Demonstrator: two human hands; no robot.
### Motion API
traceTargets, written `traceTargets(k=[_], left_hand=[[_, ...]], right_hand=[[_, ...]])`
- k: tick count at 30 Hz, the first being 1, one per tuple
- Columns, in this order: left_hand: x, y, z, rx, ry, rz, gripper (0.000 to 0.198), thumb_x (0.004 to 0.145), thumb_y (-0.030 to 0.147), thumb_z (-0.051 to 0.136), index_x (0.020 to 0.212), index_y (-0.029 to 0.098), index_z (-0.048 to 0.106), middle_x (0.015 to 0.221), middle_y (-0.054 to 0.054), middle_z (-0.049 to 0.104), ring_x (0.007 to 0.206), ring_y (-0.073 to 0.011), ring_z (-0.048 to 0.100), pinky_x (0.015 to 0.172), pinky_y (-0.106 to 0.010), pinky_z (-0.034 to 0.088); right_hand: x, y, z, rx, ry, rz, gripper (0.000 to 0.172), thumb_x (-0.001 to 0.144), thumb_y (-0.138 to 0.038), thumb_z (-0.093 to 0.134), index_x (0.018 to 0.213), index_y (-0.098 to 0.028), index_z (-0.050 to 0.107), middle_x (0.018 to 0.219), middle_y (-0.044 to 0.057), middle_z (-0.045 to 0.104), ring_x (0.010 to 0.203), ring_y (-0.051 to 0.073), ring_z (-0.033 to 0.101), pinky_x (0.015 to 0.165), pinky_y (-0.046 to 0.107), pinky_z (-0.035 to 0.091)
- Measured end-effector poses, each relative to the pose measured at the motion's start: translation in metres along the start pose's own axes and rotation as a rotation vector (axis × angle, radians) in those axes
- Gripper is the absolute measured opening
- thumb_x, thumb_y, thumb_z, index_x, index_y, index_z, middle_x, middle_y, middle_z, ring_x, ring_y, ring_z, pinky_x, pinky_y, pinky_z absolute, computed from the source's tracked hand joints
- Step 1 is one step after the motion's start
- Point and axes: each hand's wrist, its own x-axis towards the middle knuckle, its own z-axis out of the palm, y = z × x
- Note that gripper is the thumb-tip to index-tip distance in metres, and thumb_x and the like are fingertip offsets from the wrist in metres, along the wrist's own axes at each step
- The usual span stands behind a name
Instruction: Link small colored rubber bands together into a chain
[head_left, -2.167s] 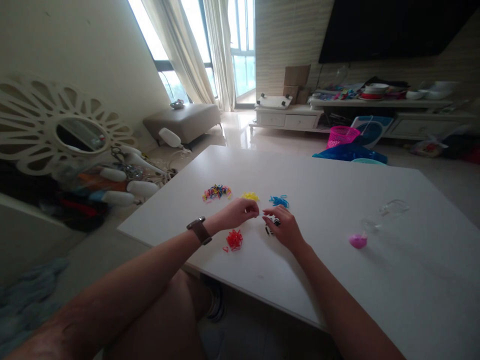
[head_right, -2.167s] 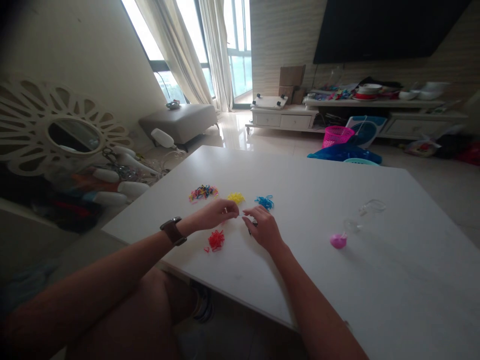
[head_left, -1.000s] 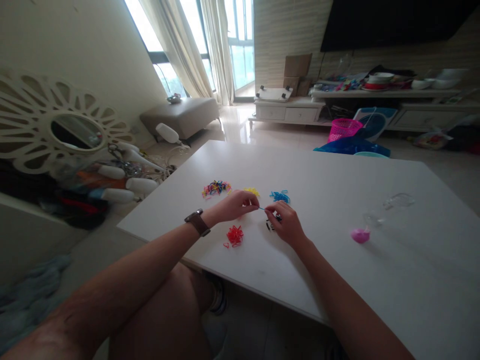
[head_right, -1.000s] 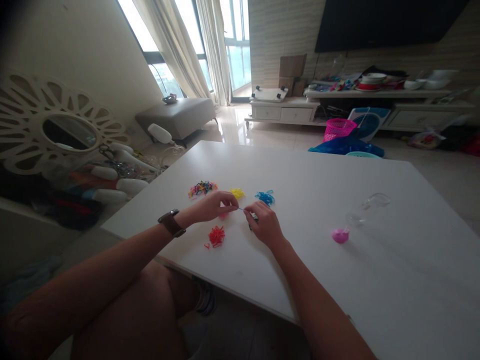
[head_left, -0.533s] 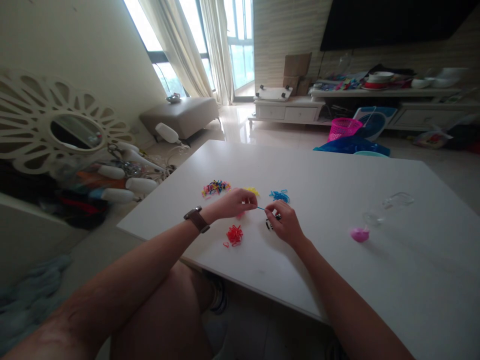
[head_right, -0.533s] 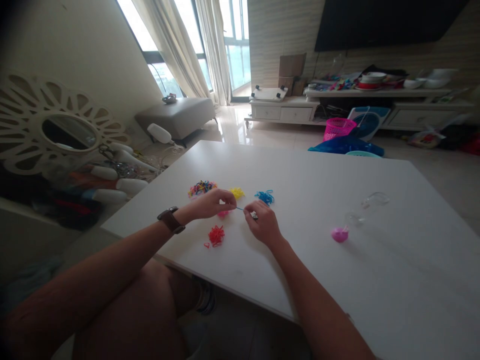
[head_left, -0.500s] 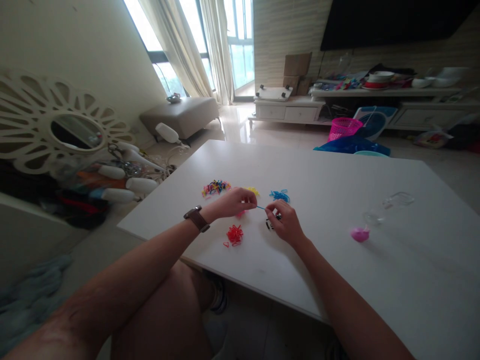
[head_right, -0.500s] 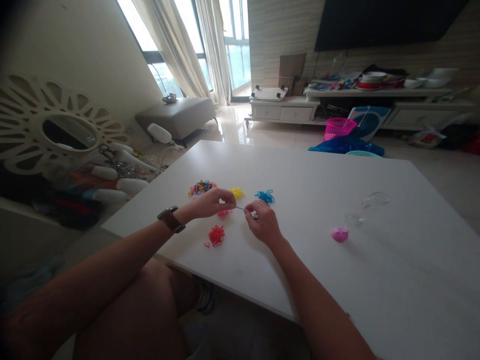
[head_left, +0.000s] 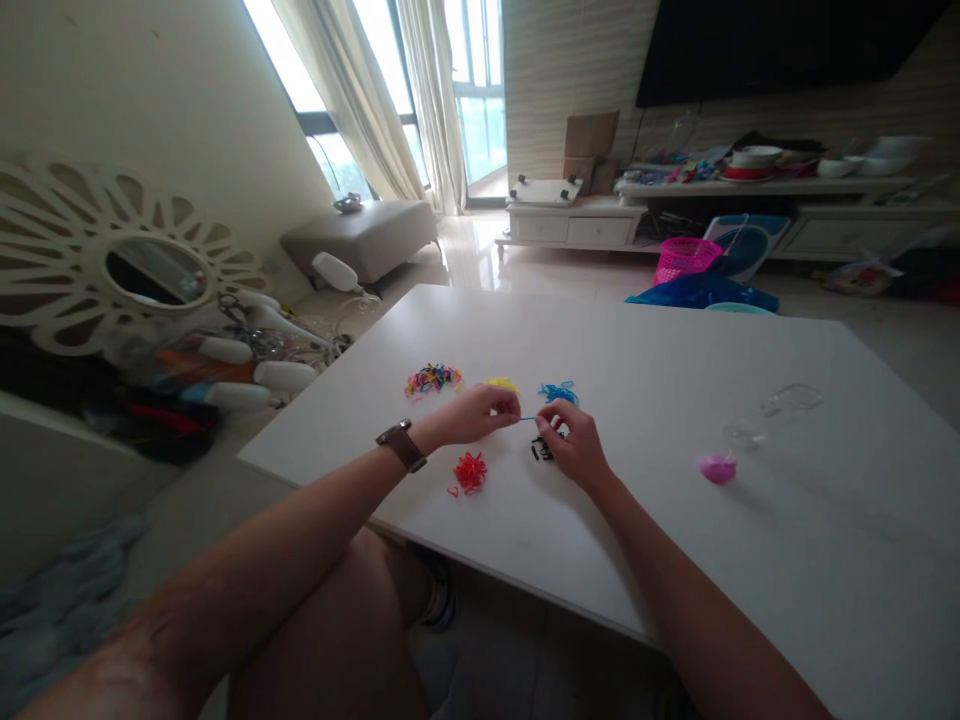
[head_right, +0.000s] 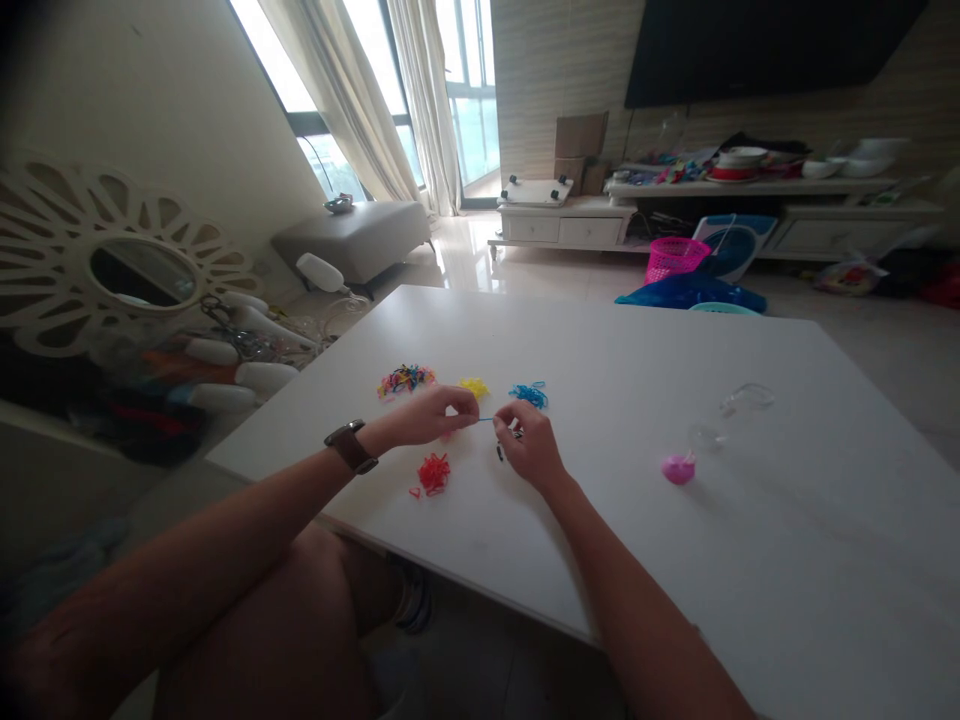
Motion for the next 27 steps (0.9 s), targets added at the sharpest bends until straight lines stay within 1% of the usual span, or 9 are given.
traceTargets(k=[3, 6, 8, 11, 12, 15, 19, 24, 27], left_hand=[[0.0, -0.001, 0.003, -0.002, -0.015, 0.001, 0.016, 0.09, 0.027, 0.06, 0.083, 0.015, 0.068, 0.08, -0.003, 0.069, 0.072, -0.0135, 0.059, 0.07, -0.026, 0.046], [0.0, -0.002, 0.005, -0.007, -0.028, -0.012, 0.016, 0.09, 0.027, 0.061, 0.084, 0.015, 0.069, 0.079, -0.003, 0.069, 0.072, -0.0134, 0.059, 0.069, -0.025, 0.046], [0.0, -0.001, 0.005, -0.009, -0.031, -0.021, 0.015, 0.09, 0.027, 0.061, 0.084, 0.015, 0.069, 0.079, -0.003, 0.069, 0.072, -0.0134, 0.059, 0.069, -0.025, 0.046], [-0.001, -0.001, 0.006, -0.012, -0.029, -0.023, 0.015, 0.09, 0.026, 0.061, 0.083, 0.015, 0.069, 0.079, -0.004, 0.07, 0.072, -0.0137, 0.06, 0.069, -0.025, 0.046], [0.0, -0.001, 0.006, -0.015, -0.027, -0.023, 0.016, 0.089, 0.027, 0.061, 0.083, 0.015, 0.069, 0.08, -0.004, 0.07, 0.073, -0.0139, 0.06, 0.07, -0.025, 0.047], [0.0, -0.004, 0.005, -0.017, -0.025, -0.021, 0.015, 0.089, 0.026, 0.062, 0.084, 0.015, 0.069, 0.081, -0.004, 0.071, 0.074, -0.0142, 0.061, 0.07, -0.025, 0.047], [0.002, -0.009, -0.001, 0.016, -0.047, 0.007, 0.012, 0.087, 0.023, 0.062, 0.084, 0.015, 0.071, 0.081, -0.004, 0.071, 0.075, -0.0139, 0.061, 0.072, -0.025, 0.046], [0.002, -0.016, -0.013, 0.004, -0.01, 0.014, 0.013, 0.087, 0.024, 0.063, 0.083, 0.014, 0.071, 0.079, -0.004, 0.071, 0.074, -0.0138, 0.061, 0.073, -0.025, 0.047], [0.002, -0.016, -0.013, -0.001, 0.011, -0.001, 0.014, 0.087, 0.025, 0.063, 0.083, 0.014, 0.071, 0.079, -0.004, 0.071, 0.074, -0.0141, 0.061, 0.073, -0.026, 0.048]], right_hand=[[0.0, -0.001, -0.002, 0.008, 0.003, 0.004, 0.011, 0.09, -0.024, 0.055, 0.081, -0.021, 0.061, 0.078, 0.001, 0.064, 0.074, 0.017, 0.06, 0.066, 0.03, 0.048], [0.0, -0.002, -0.003, 0.014, 0.015, 0.014, 0.007, 0.089, -0.024, 0.057, 0.091, -0.021, 0.063, 0.084, 0.002, 0.066, 0.076, 0.017, 0.061, 0.066, 0.03, 0.049], [0.0, -0.002, -0.003, 0.008, -0.011, 0.008, 0.008, 0.088, -0.023, 0.058, 0.094, -0.022, 0.063, 0.087, 0.002, 0.065, 0.077, 0.016, 0.06, 0.066, 0.03, 0.049], [0.0, -0.002, -0.003, -0.01, -0.087, -0.021, 0.005, 0.089, -0.022, 0.057, 0.089, -0.022, 0.062, 0.086, 0.003, 0.063, 0.077, 0.017, 0.059, 0.067, 0.03, 0.049], [0.0, -0.002, -0.002, -0.015, -0.103, -0.028, 0.007, 0.09, -0.022, 0.056, 0.087, -0.022, 0.062, 0.085, 0.003, 0.062, 0.077, 0.017, 0.058, 0.067, 0.031, 0.049], [0.0, -0.002, -0.001, -0.037, -0.123, -0.037, 0.012, 0.093, -0.021, 0.052, 0.084, -0.022, 0.06, 0.083, 0.003, 0.061, 0.077, 0.018, 0.057, 0.068, 0.031, 0.048], [0.0, -0.001, 0.0, -0.094, -0.152, -0.052, 0.012, 0.093, -0.02, 0.052, 0.083, -0.022, 0.057, 0.083, 0.003, 0.06, 0.081, 0.019, 0.057, 0.069, 0.031, 0.046], [0.001, 0.003, -0.002, -0.146, -0.095, -0.033, 0.01, 0.092, -0.021, 0.053, 0.083, -0.022, 0.056, 0.082, 0.003, 0.059, 0.082, 0.02, 0.057, 0.071, 0.031, 0.045], [0.0, 0.003, -0.001, -0.148, -0.078, -0.03, 0.011, 0.093, -0.022, 0.053, 0.083, -0.022, 0.058, 0.083, 0.003, 0.06, 0.083, 0.02, 0.057, 0.072, 0.031, 0.045]])
